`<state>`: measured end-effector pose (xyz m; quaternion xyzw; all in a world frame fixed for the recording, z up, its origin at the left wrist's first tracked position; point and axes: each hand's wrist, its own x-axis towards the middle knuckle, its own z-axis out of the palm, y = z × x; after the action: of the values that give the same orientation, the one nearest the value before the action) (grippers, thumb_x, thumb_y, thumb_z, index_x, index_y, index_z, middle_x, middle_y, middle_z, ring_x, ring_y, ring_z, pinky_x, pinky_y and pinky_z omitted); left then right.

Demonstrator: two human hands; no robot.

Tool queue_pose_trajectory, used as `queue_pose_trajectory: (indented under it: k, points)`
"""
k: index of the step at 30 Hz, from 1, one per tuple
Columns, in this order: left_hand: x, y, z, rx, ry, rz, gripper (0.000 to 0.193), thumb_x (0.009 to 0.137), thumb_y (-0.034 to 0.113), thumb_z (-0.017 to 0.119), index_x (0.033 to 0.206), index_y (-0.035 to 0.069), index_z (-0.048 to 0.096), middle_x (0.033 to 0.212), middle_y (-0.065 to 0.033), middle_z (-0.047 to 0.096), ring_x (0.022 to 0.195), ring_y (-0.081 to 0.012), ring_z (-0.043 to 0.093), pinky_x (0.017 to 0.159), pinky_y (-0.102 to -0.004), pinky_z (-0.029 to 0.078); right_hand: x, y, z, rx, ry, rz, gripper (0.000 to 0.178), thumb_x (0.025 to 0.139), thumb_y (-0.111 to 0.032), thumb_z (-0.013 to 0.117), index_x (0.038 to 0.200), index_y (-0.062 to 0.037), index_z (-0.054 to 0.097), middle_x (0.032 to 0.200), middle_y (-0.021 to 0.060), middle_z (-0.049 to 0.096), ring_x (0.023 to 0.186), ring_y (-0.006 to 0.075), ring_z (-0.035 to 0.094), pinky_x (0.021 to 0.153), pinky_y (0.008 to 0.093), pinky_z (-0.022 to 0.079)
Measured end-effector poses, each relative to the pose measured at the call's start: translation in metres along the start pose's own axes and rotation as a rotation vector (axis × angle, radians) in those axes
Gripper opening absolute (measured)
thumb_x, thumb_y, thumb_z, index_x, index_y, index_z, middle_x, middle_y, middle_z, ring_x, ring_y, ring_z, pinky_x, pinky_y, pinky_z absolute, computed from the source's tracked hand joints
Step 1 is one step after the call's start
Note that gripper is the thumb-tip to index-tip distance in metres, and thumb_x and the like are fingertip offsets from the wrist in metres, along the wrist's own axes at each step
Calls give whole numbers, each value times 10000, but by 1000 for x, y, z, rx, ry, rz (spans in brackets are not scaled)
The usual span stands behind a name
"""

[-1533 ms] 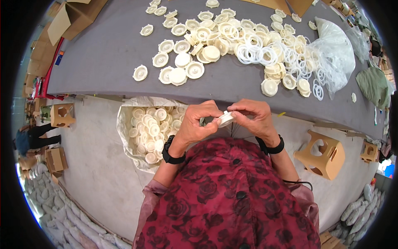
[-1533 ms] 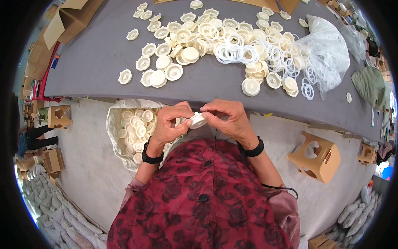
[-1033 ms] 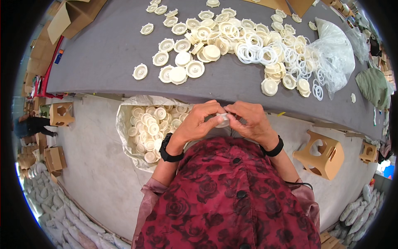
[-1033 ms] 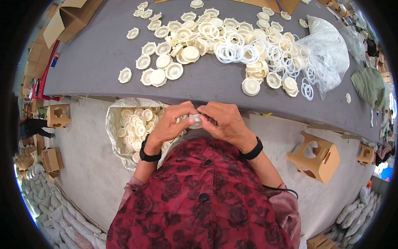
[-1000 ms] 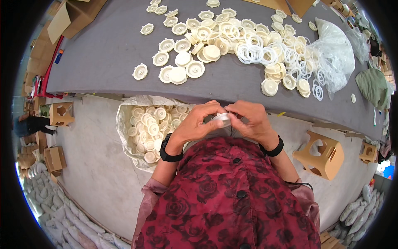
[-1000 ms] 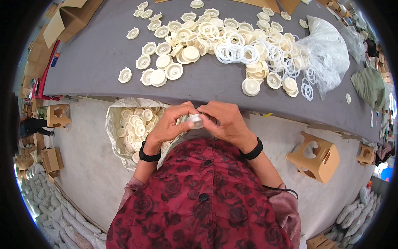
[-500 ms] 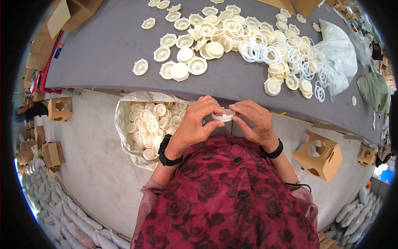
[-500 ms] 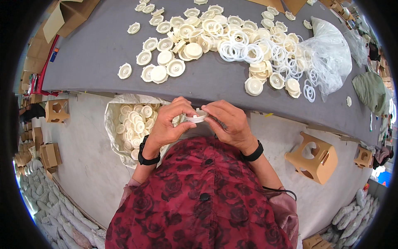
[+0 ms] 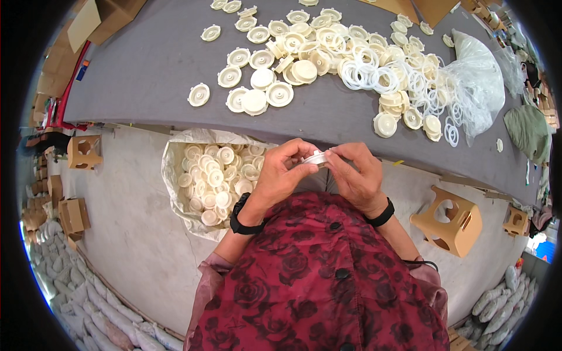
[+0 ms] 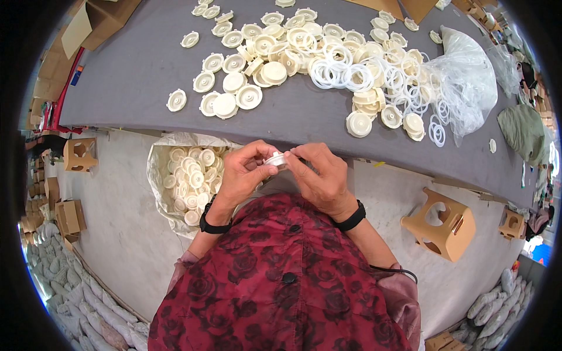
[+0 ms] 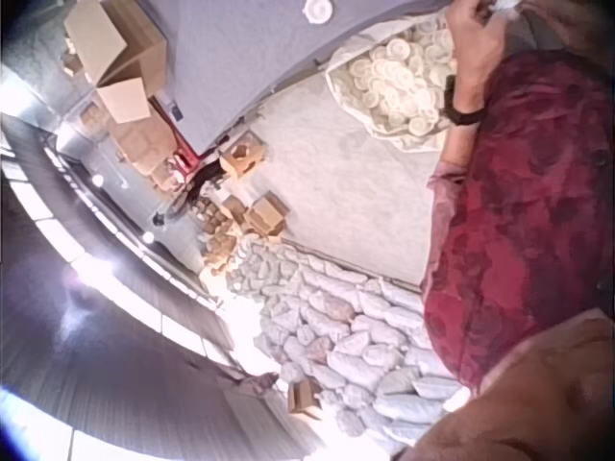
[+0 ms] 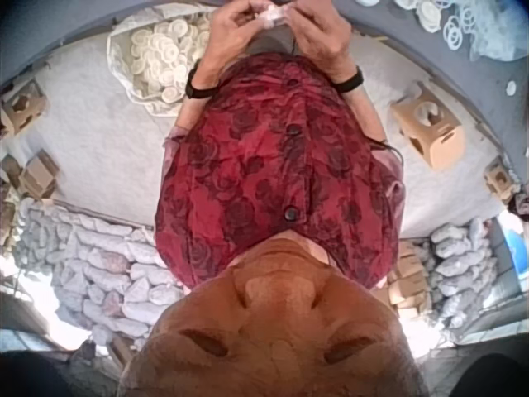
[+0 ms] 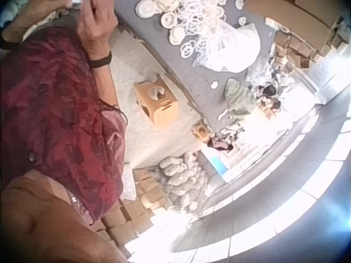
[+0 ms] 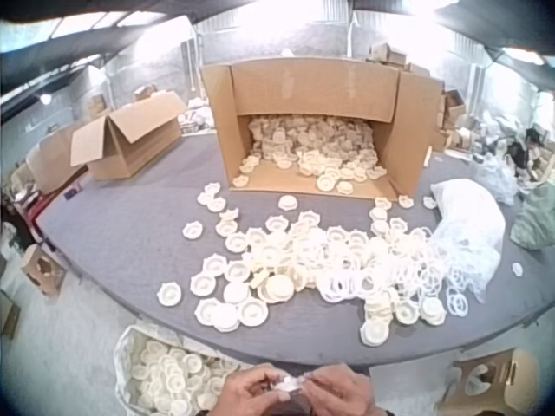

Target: Assembling circular plastic parts by snapping rings onto caps.

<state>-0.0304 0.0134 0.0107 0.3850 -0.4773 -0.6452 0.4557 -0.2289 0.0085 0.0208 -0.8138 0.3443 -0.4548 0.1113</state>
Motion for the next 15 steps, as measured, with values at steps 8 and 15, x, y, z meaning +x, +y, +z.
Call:
queue_pose_trajectory:
  k: [8, 15]
  points:
    - [-1, -13, 7, 82, 66, 88, 216, 829, 17, 717, 1028, -13, 636, 927, -38, 632, 858, -105, 608, 775, -252, 504, 2, 2, 4, 78, 5, 135, 297, 706, 55, 720, 985, 11, 629, 932, 122, 626, 748, 282, 607, 606, 360, 493]
    - [-2, -17, 9, 231, 90, 156, 222, 802, 13, 720, 1004, -18, 635, 877, -56, 609, 786, -124, 590, 711, -257, 483, 0, 7, 2, 222, -130, 230, 246, 725, 69, 680, 927, -8, 563, 832, 120, 556, 705, 287, 562, 602, 369, 467]
